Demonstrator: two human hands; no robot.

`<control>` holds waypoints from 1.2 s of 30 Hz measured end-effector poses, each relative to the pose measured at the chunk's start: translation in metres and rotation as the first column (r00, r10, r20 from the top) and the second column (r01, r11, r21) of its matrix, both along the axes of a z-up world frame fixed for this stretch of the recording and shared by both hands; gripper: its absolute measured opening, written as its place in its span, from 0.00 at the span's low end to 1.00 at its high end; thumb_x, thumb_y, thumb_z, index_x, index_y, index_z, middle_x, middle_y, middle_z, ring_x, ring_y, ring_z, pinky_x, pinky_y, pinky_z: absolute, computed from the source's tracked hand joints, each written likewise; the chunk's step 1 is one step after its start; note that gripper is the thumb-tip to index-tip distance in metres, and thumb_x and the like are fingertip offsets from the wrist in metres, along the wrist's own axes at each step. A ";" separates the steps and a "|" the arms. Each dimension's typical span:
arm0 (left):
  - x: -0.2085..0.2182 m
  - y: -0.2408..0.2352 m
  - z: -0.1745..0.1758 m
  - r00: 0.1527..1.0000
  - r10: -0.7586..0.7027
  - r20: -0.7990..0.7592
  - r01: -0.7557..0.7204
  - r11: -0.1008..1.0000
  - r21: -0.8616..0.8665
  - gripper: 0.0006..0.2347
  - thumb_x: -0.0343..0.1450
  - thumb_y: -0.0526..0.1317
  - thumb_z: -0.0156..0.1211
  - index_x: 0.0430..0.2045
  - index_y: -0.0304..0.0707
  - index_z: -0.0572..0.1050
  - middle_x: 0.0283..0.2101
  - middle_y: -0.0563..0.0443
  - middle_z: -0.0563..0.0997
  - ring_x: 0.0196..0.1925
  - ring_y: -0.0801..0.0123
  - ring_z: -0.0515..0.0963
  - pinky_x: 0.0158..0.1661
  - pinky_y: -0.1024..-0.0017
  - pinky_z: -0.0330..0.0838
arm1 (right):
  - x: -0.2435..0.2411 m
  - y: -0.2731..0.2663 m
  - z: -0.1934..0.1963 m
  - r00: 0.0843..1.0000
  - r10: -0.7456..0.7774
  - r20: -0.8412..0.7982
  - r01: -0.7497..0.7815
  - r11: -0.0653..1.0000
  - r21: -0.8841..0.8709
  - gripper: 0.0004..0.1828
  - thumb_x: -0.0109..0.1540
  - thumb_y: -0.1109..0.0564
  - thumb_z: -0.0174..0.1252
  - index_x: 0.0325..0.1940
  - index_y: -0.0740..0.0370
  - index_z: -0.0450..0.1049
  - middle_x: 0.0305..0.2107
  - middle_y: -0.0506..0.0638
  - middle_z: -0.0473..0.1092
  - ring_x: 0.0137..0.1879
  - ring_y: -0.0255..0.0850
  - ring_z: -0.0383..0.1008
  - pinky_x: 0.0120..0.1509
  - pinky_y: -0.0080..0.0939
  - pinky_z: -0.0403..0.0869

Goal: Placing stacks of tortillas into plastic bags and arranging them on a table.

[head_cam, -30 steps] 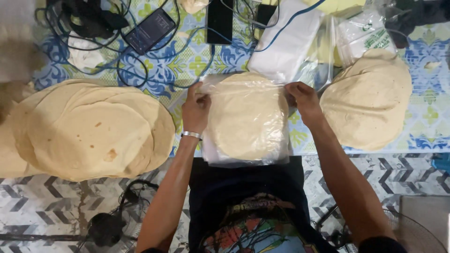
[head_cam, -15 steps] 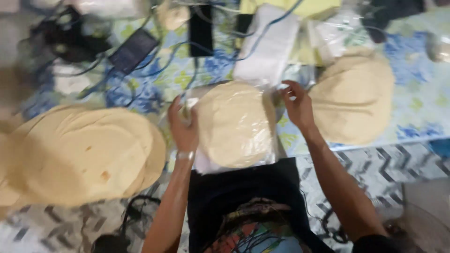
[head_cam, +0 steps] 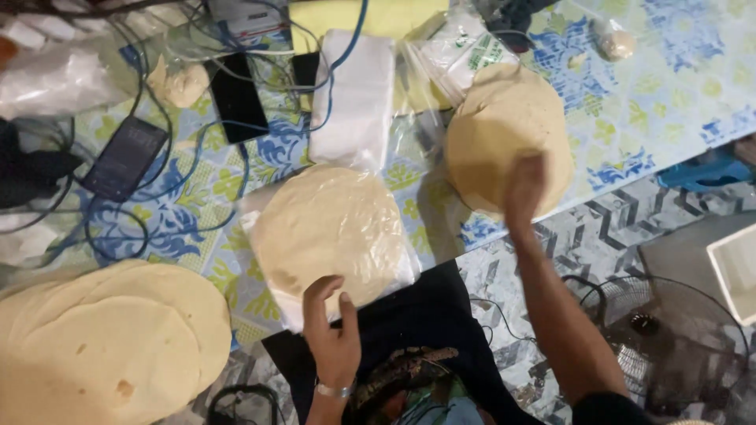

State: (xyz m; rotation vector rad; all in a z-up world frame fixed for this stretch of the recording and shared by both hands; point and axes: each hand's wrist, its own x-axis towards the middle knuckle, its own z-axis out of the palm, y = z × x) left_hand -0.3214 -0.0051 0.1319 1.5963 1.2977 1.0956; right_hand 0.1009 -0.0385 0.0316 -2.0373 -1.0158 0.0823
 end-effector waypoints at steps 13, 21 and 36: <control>0.033 0.013 -0.047 0.668 -0.249 0.701 0.650 0.654 -0.387 0.34 0.72 0.39 0.66 0.71 0.36 0.52 0.67 0.42 0.67 0.68 0.65 0.67 0.64 0.67 0.65 | -0.163 0.009 0.186 0.592 -0.236 -0.771 0.042 0.964 -0.263 0.22 0.63 0.42 0.56 0.53 0.58 0.71 0.41 0.47 0.71 0.44 0.40 0.72 0.43 0.49 0.74; -0.073 0.041 -0.041 0.915 -0.094 0.391 0.356 0.642 -0.679 0.21 0.73 0.41 0.59 0.61 0.34 0.69 0.43 0.49 0.76 0.43 0.70 0.75 0.41 0.68 0.77 | -0.178 0.032 0.081 0.613 0.163 -0.773 -0.562 0.778 -0.280 0.19 0.69 0.50 0.54 0.58 0.66 0.71 0.34 0.52 0.70 0.39 0.43 0.69 0.41 0.49 0.71; -0.069 0.122 -0.068 0.932 -0.157 -0.327 0.020 0.922 -0.386 0.09 0.69 0.44 0.64 0.37 0.42 0.80 0.34 0.46 0.86 0.38 0.55 0.85 0.37 0.61 0.77 | -0.161 0.089 0.044 0.905 0.377 -0.198 -0.425 0.767 -0.481 0.18 0.66 0.48 0.59 0.50 0.65 0.71 0.31 0.64 0.75 0.40 0.62 0.78 0.42 0.54 0.74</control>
